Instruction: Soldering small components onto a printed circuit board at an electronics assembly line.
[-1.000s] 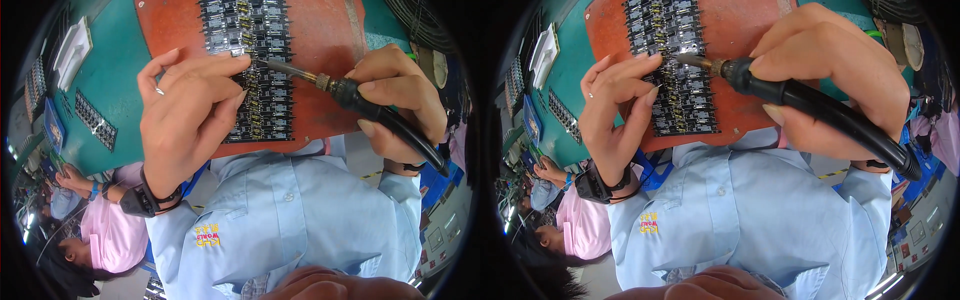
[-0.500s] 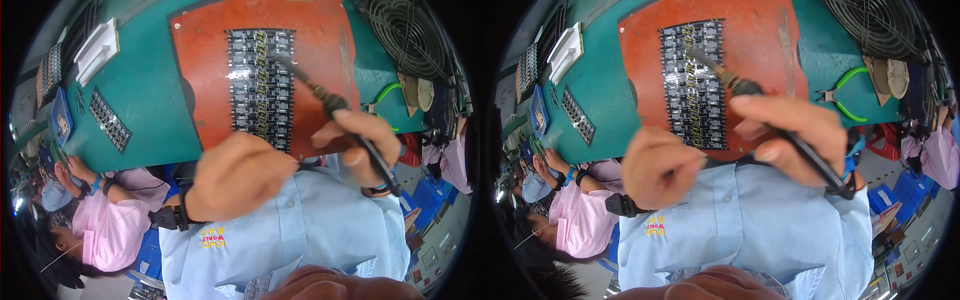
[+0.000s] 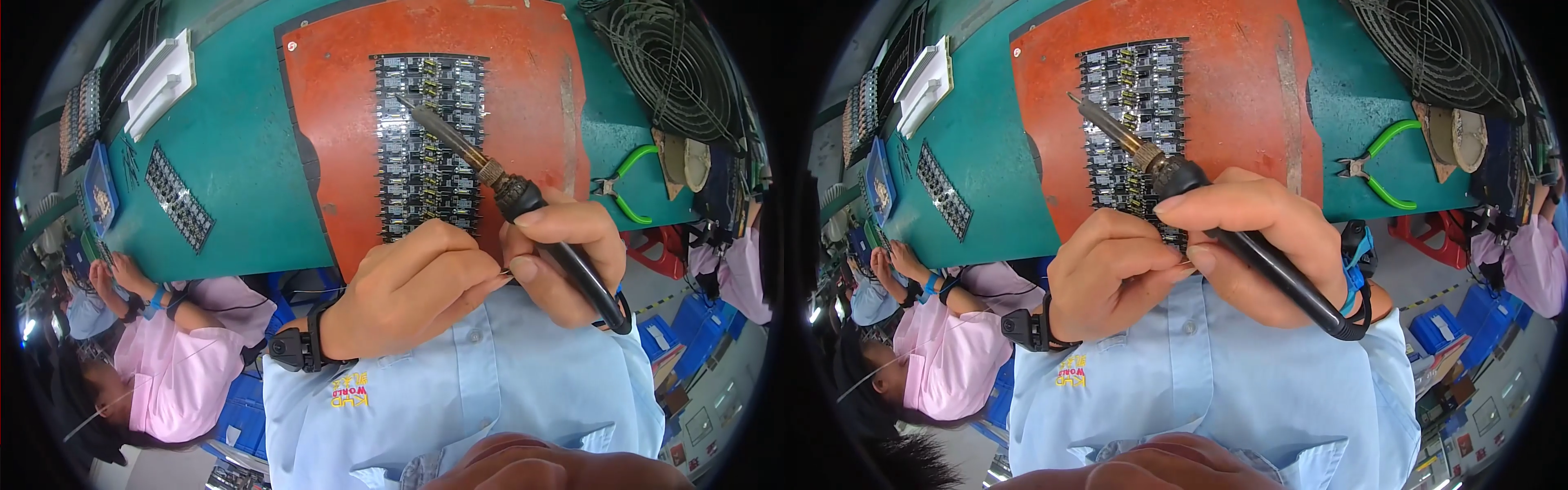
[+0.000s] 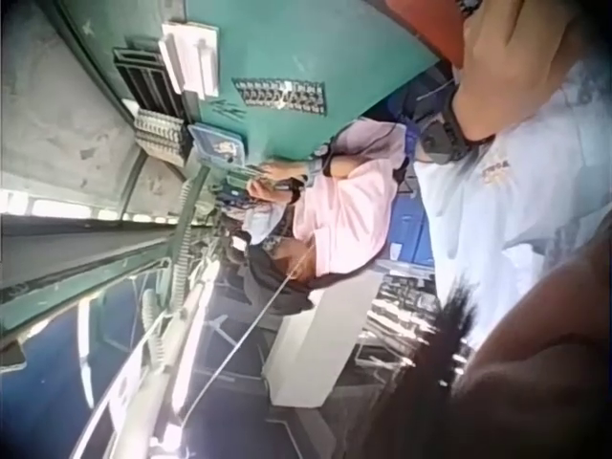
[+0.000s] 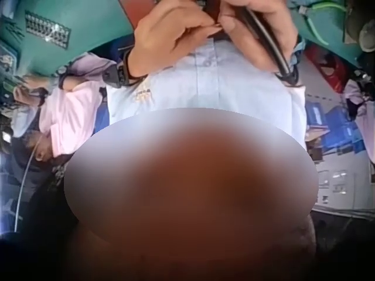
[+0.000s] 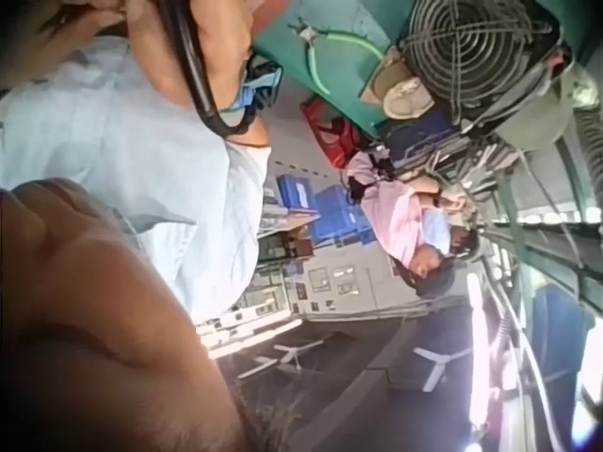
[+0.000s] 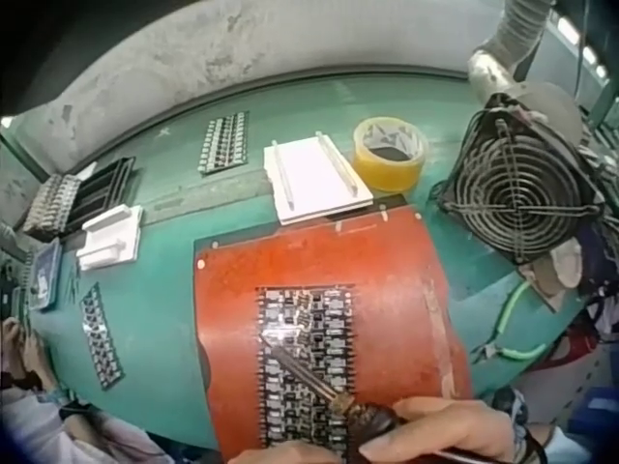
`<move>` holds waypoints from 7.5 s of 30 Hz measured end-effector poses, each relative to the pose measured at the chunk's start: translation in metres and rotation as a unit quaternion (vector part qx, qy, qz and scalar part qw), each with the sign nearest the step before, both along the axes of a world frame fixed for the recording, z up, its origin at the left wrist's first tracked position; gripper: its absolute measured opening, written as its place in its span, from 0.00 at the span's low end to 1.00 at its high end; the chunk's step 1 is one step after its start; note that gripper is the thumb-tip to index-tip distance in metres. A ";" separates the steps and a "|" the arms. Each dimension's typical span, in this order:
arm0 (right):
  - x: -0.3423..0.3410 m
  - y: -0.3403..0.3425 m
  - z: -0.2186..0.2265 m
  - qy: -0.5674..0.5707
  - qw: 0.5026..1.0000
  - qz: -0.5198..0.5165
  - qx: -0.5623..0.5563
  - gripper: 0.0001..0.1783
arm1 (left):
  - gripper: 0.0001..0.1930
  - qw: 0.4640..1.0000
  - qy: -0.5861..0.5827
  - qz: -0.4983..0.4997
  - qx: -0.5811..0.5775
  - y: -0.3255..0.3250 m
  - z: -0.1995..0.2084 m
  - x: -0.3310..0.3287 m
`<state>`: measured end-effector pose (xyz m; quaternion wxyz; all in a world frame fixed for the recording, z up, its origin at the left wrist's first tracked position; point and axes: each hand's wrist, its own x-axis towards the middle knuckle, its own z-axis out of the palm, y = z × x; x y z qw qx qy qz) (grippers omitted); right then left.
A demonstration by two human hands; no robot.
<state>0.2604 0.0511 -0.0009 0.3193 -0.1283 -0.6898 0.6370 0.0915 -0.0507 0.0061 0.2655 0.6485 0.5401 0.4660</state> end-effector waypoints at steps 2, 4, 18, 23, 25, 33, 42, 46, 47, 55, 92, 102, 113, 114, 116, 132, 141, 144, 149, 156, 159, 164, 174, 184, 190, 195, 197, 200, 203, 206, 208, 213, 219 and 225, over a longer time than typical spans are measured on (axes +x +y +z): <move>-0.001 0.001 -0.001 -0.002 1.000 0.013 0.007 0.22 | 0.11 1.000 -0.014 0.013 0.022 0.001 -0.003 -0.001; -0.001 0.001 0.001 -0.004 0.999 0.030 -0.020 0.22 | 0.12 0.999 -0.022 0.017 0.033 0.000 -0.005 -0.001; 0.039 0.039 -0.002 -0.009 0.994 -0.076 0.079 0.18 | 0.14 0.981 0.147 0.115 0.046 -0.012 0.012 -0.053; 0.063 0.056 -0.001 -0.045 0.973 -0.156 0.163 0.23 | 0.14 0.969 0.207 0.138 0.011 -0.002 0.010 -0.059; 0.062 0.059 0.002 -0.030 0.984 -0.142 0.105 0.28 | 0.14 0.967 0.211 0.145 0.015 -0.001 0.009 -0.057; 0.027 0.056 0.005 -0.094 0.978 -0.045 0.183 0.26 | 0.15 0.967 0.213 0.131 0.058 0.003 0.001 -0.060; 0.026 0.061 0.006 -0.098 0.973 -0.013 0.210 0.24 | 0.16 0.968 0.214 0.115 0.069 0.006 0.000 -0.061; 0.024 0.062 0.006 -0.100 0.974 -0.002 0.201 0.24 | 0.16 0.968 0.219 0.102 0.065 0.006 0.002 -0.064; 0.024 0.062 0.005 -0.099 0.975 -0.002 0.200 0.24 | 0.16 0.968 0.220 0.100 0.065 0.007 0.002 -0.064; 0.023 0.063 0.005 -0.094 0.975 0.001 0.201 0.24 | 0.14 0.971 0.212 0.098 0.045 0.007 0.006 -0.062; 0.033 0.064 0.010 -0.106 0.973 -0.045 0.201 0.24 | 0.07 0.935 0.355 -0.001 0.010 0.029 -0.004 -0.065; 0.030 0.064 0.010 -0.096 0.975 -0.044 0.196 0.24 | 0.08 0.937 0.349 0.006 0.001 0.026 0.001 -0.068; 0.022 0.063 0.006 -0.092 0.969 -0.012 0.229 0.23 | 0.08 0.929 0.371 -0.008 -0.004 0.028 0.000 -0.066; 0.022 0.064 0.006 -0.093 0.969 -0.012 0.228 0.23 | 0.08 0.929 0.371 -0.008 -0.004 0.028 0.000 -0.066; 0.021 0.064 0.006 -0.091 0.971 -0.009 0.222 0.22 | 0.07 0.930 0.368 -0.009 0.023 0.030 -0.001 -0.068; 0.034 0.065 0.013 -0.094 0.971 -0.019 0.221 0.23 | 0.05 0.928 0.372 -0.012 0.024 0.028 0.001 -0.066; 0.039 0.062 0.008 -0.095 0.974 -0.029 0.206 0.25 | 0.05 0.934 0.355 -0.012 0.027 0.029 -0.002 -0.066; 0.047 0.064 0.012 -0.097 0.970 -0.059 0.214 0.25 | 0.05 0.943 0.328 -0.013 0.043 0.036 -0.006 -0.065; 0.064 0.060 0.001 -0.004 0.979 -0.107 0.176 0.21 | 0.04 0.944 0.329 -0.006 0.004 0.028 0.000 -0.071; 0.178 0.022 -0.007 -0.013 0.888 -0.457 0.050 0.23 | 0.05 0.964 0.262 0.023 0.051 0.028 -0.006 -0.072; 0.238 0.035 -0.032 0.102 0.901 -0.420 -0.027 0.18 | 0.05 0.973 0.219 0.064 0.044 0.021 -0.012 -0.074; 0.239 0.026 -0.035 -0.020 0.852 -0.515 0.092 0.19 | 0.06 0.961 0.223 0.163 0.020 -0.001 -0.005 -0.067; 0.056 0.045 0.005 -0.034 0.976 -0.099 0.190 0.23 | 0.07 0.944 0.297 0.130 0.057 0.010 -0.001 -0.060; 0.023 0.054 0.013 -0.121 0.968 -0.029 0.216 0.20 | 0.07 0.943 0.313 0.102 0.045 0.017 0.004 -0.061; 0.020 0.056 0.012 -0.131 0.970 -0.014 0.204 0.20 | 0.07 0.946 0.305 0.104 0.047 0.016 0.001 -0.061; 0.021 0.056 0.010 -0.128 0.969 -0.009 0.211 0.20 | 0.07 0.945 0.307 0.104 0.050 0.018 -0.003 -0.061; 0.019 0.055 0.011 -0.132 0.966 -0.010 0.224 0.20 | 0.07 0.943 0.311 0.105 0.049 0.016 -0.002 -0.062; 0.020 0.057 0.014 -0.138 0.961 -0.014 0.239 0.21 | 0.07 0.947 0.301 0.099 0.050 0.017 -0.001 -0.062; 0.021 0.059 0.016 -0.138 0.957 -0.013 0.255 0.21 | 0.07 0.947 0.300 0.103 0.059 0.015 0.000 -0.064; 0.024 0.061 0.015 -0.114 0.961 -0.018 0.250 0.22 | 0.07 0.946 0.299 0.105 0.062 0.015 -0.001 -0.065; 0.023 0.061 0.015 -0.115 0.961 -0.015 0.249 0.22 | 0.07 0.948 0.296 0.102 0.062 0.015 -0.002 -0.064; 0.022 0.061 0.014 -0.124 0.961 -0.004 0.248 0.22 | 0.08 0.948 0.301 0.095 0.052 0.016 -0.002 -0.063; 0.019 0.061 0.014 -0.129 0.961 0.000 0.244 0.21 | 0.08 0.948 0.299 0.097 0.053 0.018 -0.003 -0.063; 0.017 0.068 0.021 -0.138 0.952 0.027 0.272 0.21 | 0.08 0.949 0.295 0.096 0.052 0.017 -0.002 -0.063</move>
